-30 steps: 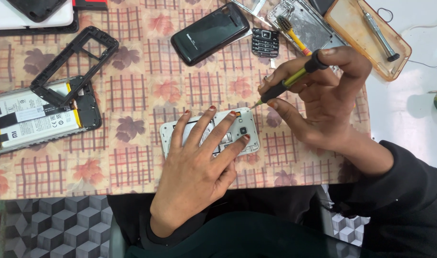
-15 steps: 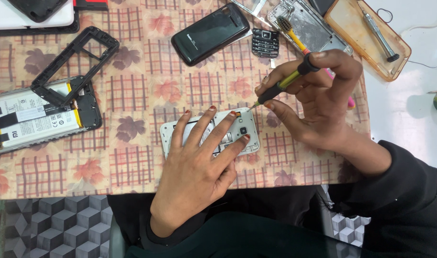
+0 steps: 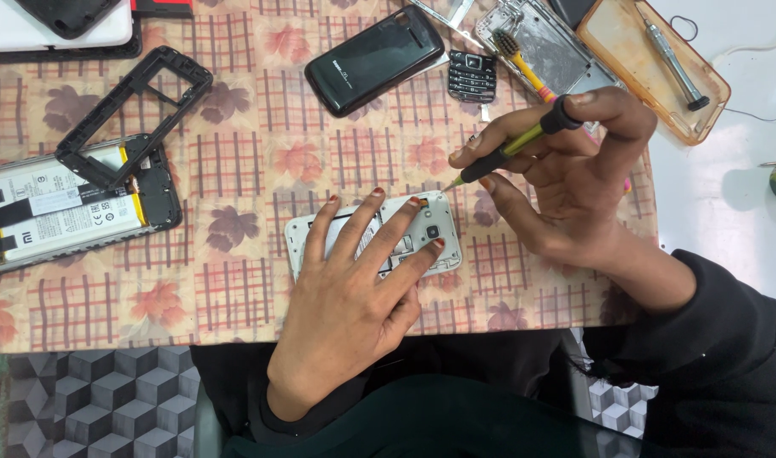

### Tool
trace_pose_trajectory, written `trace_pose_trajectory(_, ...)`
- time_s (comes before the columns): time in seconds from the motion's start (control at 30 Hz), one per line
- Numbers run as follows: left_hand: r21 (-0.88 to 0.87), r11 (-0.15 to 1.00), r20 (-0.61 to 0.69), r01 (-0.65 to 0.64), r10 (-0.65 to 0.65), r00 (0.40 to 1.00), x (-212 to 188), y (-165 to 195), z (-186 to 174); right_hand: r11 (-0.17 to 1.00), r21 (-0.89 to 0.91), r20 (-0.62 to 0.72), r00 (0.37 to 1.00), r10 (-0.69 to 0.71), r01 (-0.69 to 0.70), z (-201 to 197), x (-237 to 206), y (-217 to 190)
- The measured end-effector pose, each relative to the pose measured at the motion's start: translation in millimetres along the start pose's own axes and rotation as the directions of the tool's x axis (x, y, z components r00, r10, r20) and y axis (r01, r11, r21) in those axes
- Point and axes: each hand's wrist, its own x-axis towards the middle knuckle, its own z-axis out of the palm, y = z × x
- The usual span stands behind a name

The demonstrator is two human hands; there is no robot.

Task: The person disassembles a smartphone by removing screws and prying off a metal bracket with a screwdriver and a toothbrush. They then switch to a second white smartphone and continue removing screws from its back casing.

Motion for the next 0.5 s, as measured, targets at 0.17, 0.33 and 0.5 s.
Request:
trace_pose_trajectory(0.17,0.001,1.0,-0.001,0.002,-0.002,1.0,0,0,0,0.994,-0.075,-0.008,0.997,-0.081,0.08,3,1,5)
trace_pose_trajectory(0.33,-0.001,1.0,-0.008,0.001,-0.001,1.0,0,1,-2,0.874,-0.486,0.127,0.991,0.051,0.017,10,-8,0)
trace_pose_trajectory(0.5,-0.004,1.0,-0.001,-0.008,0.008,1.0,1,1,-4,0.833,-0.552,0.217,0.97,0.111,0.028,11,-9,0)
